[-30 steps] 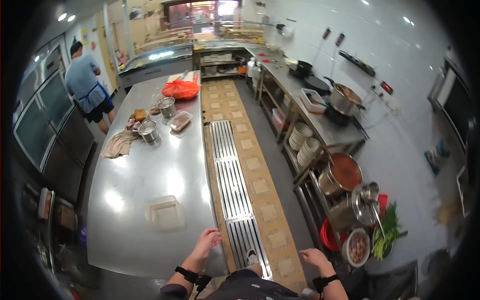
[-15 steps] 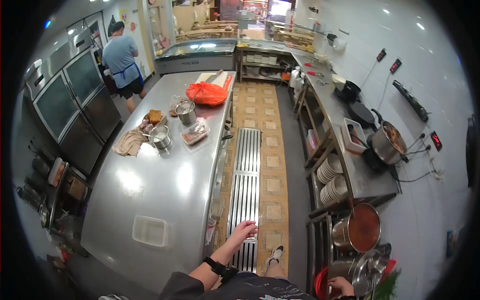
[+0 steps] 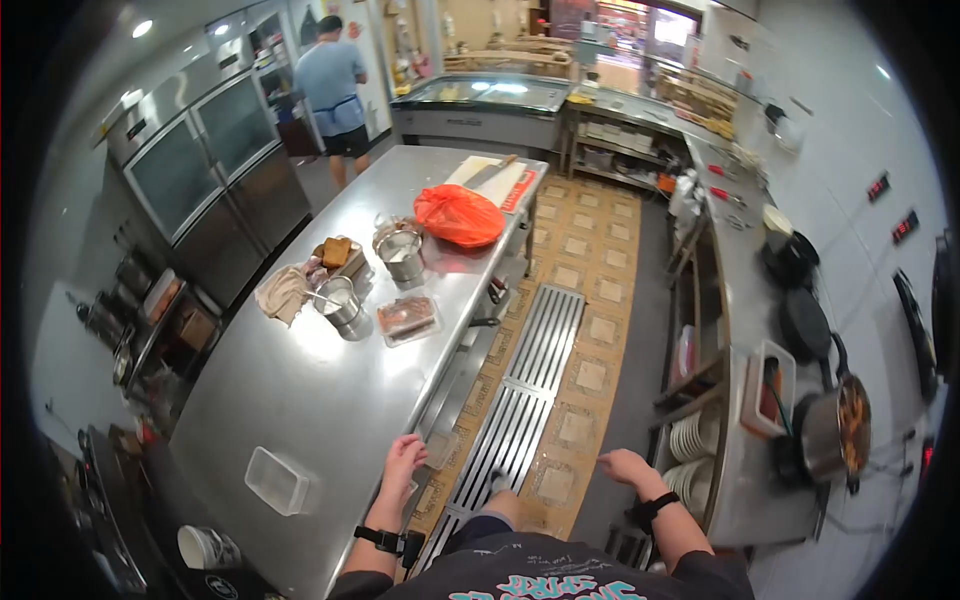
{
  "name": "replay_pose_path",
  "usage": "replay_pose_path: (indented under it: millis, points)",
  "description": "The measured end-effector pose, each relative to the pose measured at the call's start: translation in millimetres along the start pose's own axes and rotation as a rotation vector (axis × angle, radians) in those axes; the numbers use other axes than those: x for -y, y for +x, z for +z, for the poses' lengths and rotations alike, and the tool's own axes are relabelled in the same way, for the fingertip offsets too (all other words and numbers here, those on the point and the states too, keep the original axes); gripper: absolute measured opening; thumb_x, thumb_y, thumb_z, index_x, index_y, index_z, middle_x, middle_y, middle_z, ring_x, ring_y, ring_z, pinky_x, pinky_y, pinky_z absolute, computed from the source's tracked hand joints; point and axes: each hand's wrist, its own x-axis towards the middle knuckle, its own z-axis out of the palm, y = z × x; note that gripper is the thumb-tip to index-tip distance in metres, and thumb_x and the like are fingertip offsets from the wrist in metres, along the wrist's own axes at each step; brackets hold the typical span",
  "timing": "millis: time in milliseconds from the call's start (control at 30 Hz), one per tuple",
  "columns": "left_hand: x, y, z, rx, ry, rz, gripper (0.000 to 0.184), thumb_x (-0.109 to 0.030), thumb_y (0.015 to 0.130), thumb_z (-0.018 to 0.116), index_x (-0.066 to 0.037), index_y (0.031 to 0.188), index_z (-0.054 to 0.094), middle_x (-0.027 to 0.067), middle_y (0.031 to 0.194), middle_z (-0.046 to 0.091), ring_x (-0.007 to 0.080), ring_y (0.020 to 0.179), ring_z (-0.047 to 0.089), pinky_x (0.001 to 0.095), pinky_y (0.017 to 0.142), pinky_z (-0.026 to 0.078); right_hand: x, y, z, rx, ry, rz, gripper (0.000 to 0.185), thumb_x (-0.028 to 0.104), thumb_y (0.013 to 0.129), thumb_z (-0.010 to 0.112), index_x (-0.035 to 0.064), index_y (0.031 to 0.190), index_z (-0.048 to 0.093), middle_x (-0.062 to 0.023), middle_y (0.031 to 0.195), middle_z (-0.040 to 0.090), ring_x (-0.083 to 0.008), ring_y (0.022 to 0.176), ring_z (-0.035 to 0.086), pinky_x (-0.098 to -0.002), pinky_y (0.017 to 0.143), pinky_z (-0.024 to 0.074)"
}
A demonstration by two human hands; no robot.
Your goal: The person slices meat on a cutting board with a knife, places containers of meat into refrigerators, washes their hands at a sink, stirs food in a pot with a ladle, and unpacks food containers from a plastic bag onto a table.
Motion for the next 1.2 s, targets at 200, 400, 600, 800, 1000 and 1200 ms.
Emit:
replay_pose_path:
  millis: [200, 400, 600, 800, 1000, 1200]
  points:
    - [-40, 122, 6, -0.206, -0.079, 0.079, 0.024, -0.021, 0.085, 0.054, -0.006, 0.104, 0.05, 0.0026, 0.086, 0.056, 0.0094, 0.071, 0.053, 0.0221, 0.064, 0.043, 16, 153, -109, 0.097, -0.106, -0.175, 0.035, 0.024, 0.079, 0.046, 0.0137, 0.11, 0.058, -0.0168, 0.095, 0.061, -0.0338, 0.089, 0.057, -0.0417, 0.079, 0.0454]
    - [-147, 272, 83, -0.134, -0.045, 0.287, 0.024, -0.024, 0.087, 0.053, -0.004, 0.101, 0.053, 0.0027, 0.087, 0.057, 0.0074, 0.073, 0.051, 0.0217, 0.061, 0.041, -45, 251, -186, 0.159, -0.123, -0.123, 0.034, 0.023, 0.078, 0.05, 0.0129, 0.109, 0.059, -0.0145, 0.1, 0.061, -0.0324, 0.094, 0.056, -0.0408, 0.08, 0.0456]
    - [-230, 431, 171, -0.045, 0.098, 0.347, 0.034, -0.029, 0.085, 0.056, -0.003, 0.106, 0.051, 0.0051, 0.09, 0.059, 0.0095, 0.07, 0.053, 0.0221, 0.06, 0.042, -82, 334, -270, 0.079, -0.065, -0.114, 0.032, 0.022, 0.077, 0.05, 0.0124, 0.106, 0.061, -0.0155, 0.095, 0.062, -0.0317, 0.091, 0.058, -0.041, 0.08, 0.0458]
    - [-255, 546, 219, -0.375, 0.183, 0.363, 0.044, -0.033, 0.081, 0.061, 0.0, 0.106, 0.048, 0.0072, 0.082, 0.058, 0.0103, 0.061, 0.053, 0.0238, 0.054, 0.044, -79, 483, -347, 0.102, -0.029, -0.427, 0.03, 0.019, 0.076, 0.052, 0.0082, 0.102, 0.062, -0.0173, 0.09, 0.062, -0.0336, 0.085, 0.058, -0.0405, 0.077, 0.046]
    - [-275, 604, 237, -0.561, 0.409, 0.321, 0.033, -0.03, 0.079, 0.062, -0.002, 0.094, 0.055, 0.0064, 0.069, 0.058, 0.013, 0.057, 0.054, 0.0273, 0.053, 0.044, 3, 608, -439, 0.024, 0.14, -0.874, 0.024, 0.018, 0.078, 0.052, 0.0061, 0.097, 0.062, -0.0163, 0.087, 0.062, -0.0331, 0.082, 0.058, -0.0396, 0.073, 0.047]
    - [-274, 585, 245, -0.507, 0.634, 0.622, 0.016, -0.015, 0.082, 0.058, -0.001, 0.091, 0.058, 0.004, 0.089, 0.056, 0.0108, 0.074, 0.054, 0.023, 0.066, 0.044, 105, 681, -481, -0.105, 0.504, -0.961, 0.021, 0.016, 0.078, 0.056, 0.0037, 0.094, 0.062, -0.0159, 0.085, 0.062, -0.0315, 0.08, 0.059, -0.0383, 0.071, 0.0468]
